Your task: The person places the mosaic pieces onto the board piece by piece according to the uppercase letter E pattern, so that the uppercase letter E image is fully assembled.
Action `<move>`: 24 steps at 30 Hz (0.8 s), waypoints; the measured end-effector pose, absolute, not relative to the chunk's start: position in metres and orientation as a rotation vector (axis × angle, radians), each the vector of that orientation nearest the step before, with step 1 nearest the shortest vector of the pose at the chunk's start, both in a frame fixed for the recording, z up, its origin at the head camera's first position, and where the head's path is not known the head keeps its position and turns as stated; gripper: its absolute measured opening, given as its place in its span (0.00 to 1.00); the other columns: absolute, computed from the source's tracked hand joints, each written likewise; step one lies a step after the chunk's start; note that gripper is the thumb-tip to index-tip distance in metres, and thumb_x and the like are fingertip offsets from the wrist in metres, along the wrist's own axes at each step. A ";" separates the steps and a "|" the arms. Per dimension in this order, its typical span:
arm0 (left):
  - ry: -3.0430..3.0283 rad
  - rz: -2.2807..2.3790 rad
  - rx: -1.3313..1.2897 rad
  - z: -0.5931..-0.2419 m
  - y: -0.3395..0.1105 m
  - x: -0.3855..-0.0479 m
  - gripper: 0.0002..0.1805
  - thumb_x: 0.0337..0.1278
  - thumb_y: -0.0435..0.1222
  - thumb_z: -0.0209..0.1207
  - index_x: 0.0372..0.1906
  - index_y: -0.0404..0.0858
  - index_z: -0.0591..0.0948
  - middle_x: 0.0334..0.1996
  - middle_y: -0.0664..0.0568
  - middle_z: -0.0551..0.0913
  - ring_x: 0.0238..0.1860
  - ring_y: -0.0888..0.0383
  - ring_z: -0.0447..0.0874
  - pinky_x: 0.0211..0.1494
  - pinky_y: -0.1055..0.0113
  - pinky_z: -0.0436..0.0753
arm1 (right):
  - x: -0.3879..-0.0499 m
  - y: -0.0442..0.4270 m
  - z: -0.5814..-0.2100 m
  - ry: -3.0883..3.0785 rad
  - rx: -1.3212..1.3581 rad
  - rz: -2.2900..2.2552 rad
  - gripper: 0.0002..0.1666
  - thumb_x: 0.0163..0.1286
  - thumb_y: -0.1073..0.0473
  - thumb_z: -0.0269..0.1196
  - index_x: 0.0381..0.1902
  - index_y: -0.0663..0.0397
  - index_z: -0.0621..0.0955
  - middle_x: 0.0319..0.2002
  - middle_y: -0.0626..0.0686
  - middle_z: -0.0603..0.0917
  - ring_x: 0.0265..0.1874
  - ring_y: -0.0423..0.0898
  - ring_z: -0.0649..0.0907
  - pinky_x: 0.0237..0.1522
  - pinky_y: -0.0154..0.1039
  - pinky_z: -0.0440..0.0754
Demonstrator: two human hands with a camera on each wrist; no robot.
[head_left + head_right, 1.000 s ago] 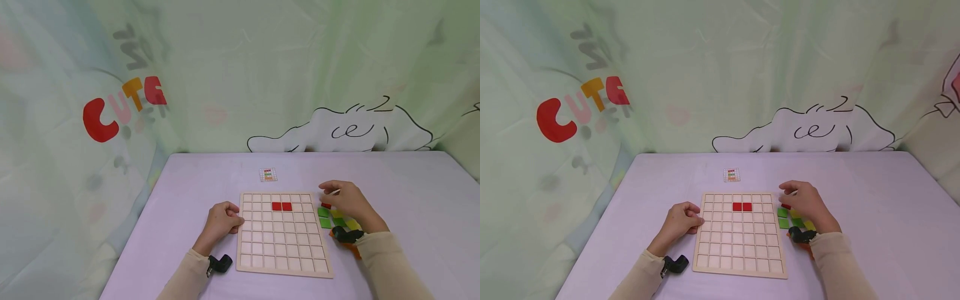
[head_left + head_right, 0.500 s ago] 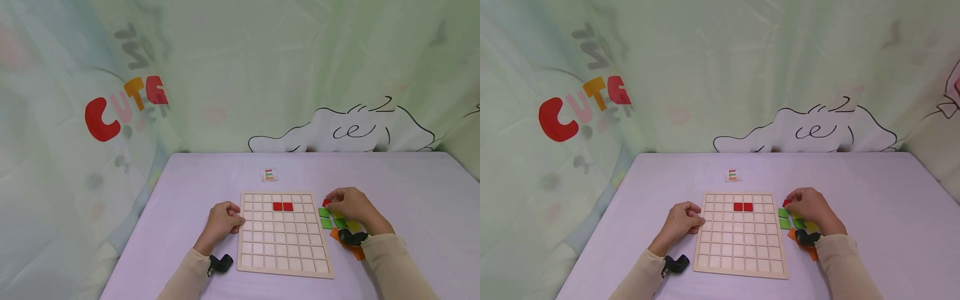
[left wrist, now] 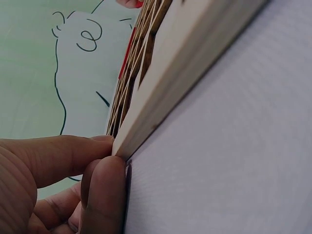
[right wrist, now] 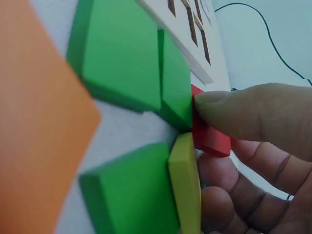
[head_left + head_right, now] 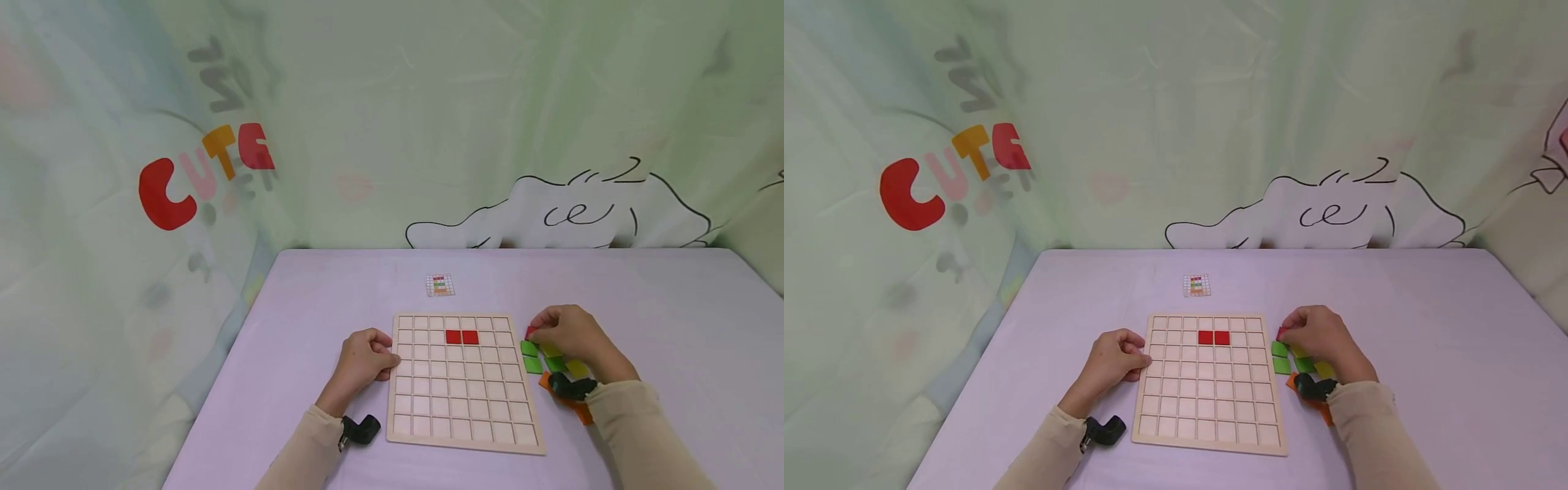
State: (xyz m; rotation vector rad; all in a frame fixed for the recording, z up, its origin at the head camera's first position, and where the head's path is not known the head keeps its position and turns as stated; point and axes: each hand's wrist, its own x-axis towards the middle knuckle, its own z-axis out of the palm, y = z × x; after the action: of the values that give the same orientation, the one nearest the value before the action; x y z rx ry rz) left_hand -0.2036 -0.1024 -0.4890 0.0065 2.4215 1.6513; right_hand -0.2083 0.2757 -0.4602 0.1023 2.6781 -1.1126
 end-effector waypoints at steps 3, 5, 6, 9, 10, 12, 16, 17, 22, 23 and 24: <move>2.425 1.652 0.005 -0.489 -0.102 -0.203 0.14 0.50 0.24 0.73 0.42 0.30 0.83 0.25 0.50 0.83 0.20 0.62 0.82 0.24 0.69 0.87 | -0.209 0.274 -0.461 2.668 0.125 -1.137 0.13 0.70 0.55 0.70 0.43 0.59 0.84 0.41 0.55 0.85 0.40 0.53 0.77 0.33 0.41 0.77; 2.425 1.650 0.001 -0.490 -0.102 -0.203 0.14 0.50 0.24 0.73 0.42 0.30 0.83 0.25 0.50 0.83 0.20 0.62 0.82 0.24 0.69 0.87 | -0.209 0.273 -0.462 2.660 0.140 -1.155 0.13 0.70 0.55 0.70 0.44 0.59 0.84 0.41 0.55 0.85 0.40 0.53 0.77 0.33 0.41 0.77; 2.426 1.648 0.000 -0.490 -0.102 -0.203 0.14 0.50 0.24 0.73 0.42 0.30 0.83 0.25 0.50 0.83 0.20 0.62 0.82 0.24 0.69 0.87 | -0.209 0.272 -0.462 2.653 0.147 -1.172 0.13 0.71 0.55 0.70 0.45 0.60 0.84 0.41 0.55 0.85 0.40 0.53 0.77 0.33 0.41 0.78; 2.426 1.642 -0.006 -0.490 -0.102 -0.203 0.14 0.50 0.24 0.73 0.42 0.30 0.83 0.25 0.50 0.83 0.20 0.62 0.82 0.24 0.69 0.87 | -0.209 0.270 -0.462 2.645 0.153 -1.225 0.13 0.73 0.57 0.68 0.47 0.61 0.83 0.41 0.56 0.85 0.39 0.52 0.78 0.31 0.40 0.80; 2.428 1.639 -0.004 -0.490 -0.102 -0.203 0.14 0.50 0.24 0.73 0.42 0.30 0.83 0.25 0.50 0.83 0.20 0.62 0.83 0.24 0.69 0.87 | -0.209 0.269 -0.462 2.645 0.152 -1.246 0.13 0.73 0.57 0.68 0.48 0.62 0.83 0.41 0.56 0.84 0.38 0.51 0.79 0.31 0.39 0.81; 2.431 1.637 -0.001 -0.491 -0.102 -0.202 0.14 0.50 0.23 0.74 0.42 0.30 0.83 0.25 0.49 0.83 0.19 0.62 0.83 0.24 0.69 0.87 | -0.209 0.268 -0.461 2.639 0.147 -1.289 0.13 0.74 0.58 0.67 0.49 0.63 0.83 0.41 0.56 0.84 0.36 0.49 0.81 0.29 0.38 0.81; 2.439 1.632 0.004 -0.490 -0.102 -0.202 0.14 0.50 0.23 0.74 0.42 0.30 0.83 0.25 0.49 0.83 0.19 0.62 0.82 0.23 0.69 0.87 | -0.210 0.264 -0.459 2.644 0.124 -1.328 0.15 0.74 0.58 0.67 0.51 0.65 0.83 0.43 0.58 0.82 0.38 0.49 0.82 0.31 0.34 0.82; 2.438 1.632 0.000 -0.490 -0.102 -0.202 0.14 0.50 0.23 0.73 0.42 0.31 0.83 0.25 0.50 0.83 0.19 0.62 0.82 0.23 0.69 0.87 | -0.210 0.264 -0.459 2.650 0.111 -1.324 0.16 0.74 0.58 0.67 0.52 0.64 0.83 0.44 0.58 0.82 0.40 0.50 0.81 0.32 0.33 0.82; 2.439 1.635 0.002 -0.490 -0.102 -0.203 0.14 0.50 0.23 0.73 0.41 0.31 0.83 0.25 0.50 0.83 0.19 0.62 0.82 0.24 0.69 0.87 | -0.212 0.260 -0.461 2.654 0.061 -1.298 0.22 0.70 0.60 0.69 0.58 0.65 0.82 0.46 0.60 0.81 0.46 0.54 0.77 0.38 0.35 0.81; 2.439 1.636 0.003 -0.490 -0.102 -0.203 0.14 0.50 0.24 0.73 0.41 0.31 0.83 0.25 0.50 0.83 0.19 0.62 0.82 0.24 0.69 0.87 | -0.213 0.260 -0.462 2.650 0.053 -1.295 0.23 0.69 0.61 0.69 0.58 0.66 0.82 0.46 0.60 0.81 0.46 0.55 0.77 0.39 0.36 0.80; 2.437 1.638 0.004 -0.490 -0.102 -0.203 0.14 0.50 0.24 0.73 0.41 0.31 0.83 0.25 0.50 0.83 0.19 0.62 0.82 0.23 0.69 0.87 | -0.213 0.259 -0.462 2.646 0.054 -1.290 0.23 0.69 0.61 0.70 0.59 0.66 0.82 0.46 0.60 0.81 0.46 0.55 0.77 0.39 0.37 0.80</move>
State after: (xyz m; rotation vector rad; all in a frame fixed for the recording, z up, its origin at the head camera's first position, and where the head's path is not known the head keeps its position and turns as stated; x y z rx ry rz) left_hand -0.2026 -0.1019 -0.4902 0.0040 2.4369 1.6377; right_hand -0.2133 0.2594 -0.4625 0.0538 2.6461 -1.2900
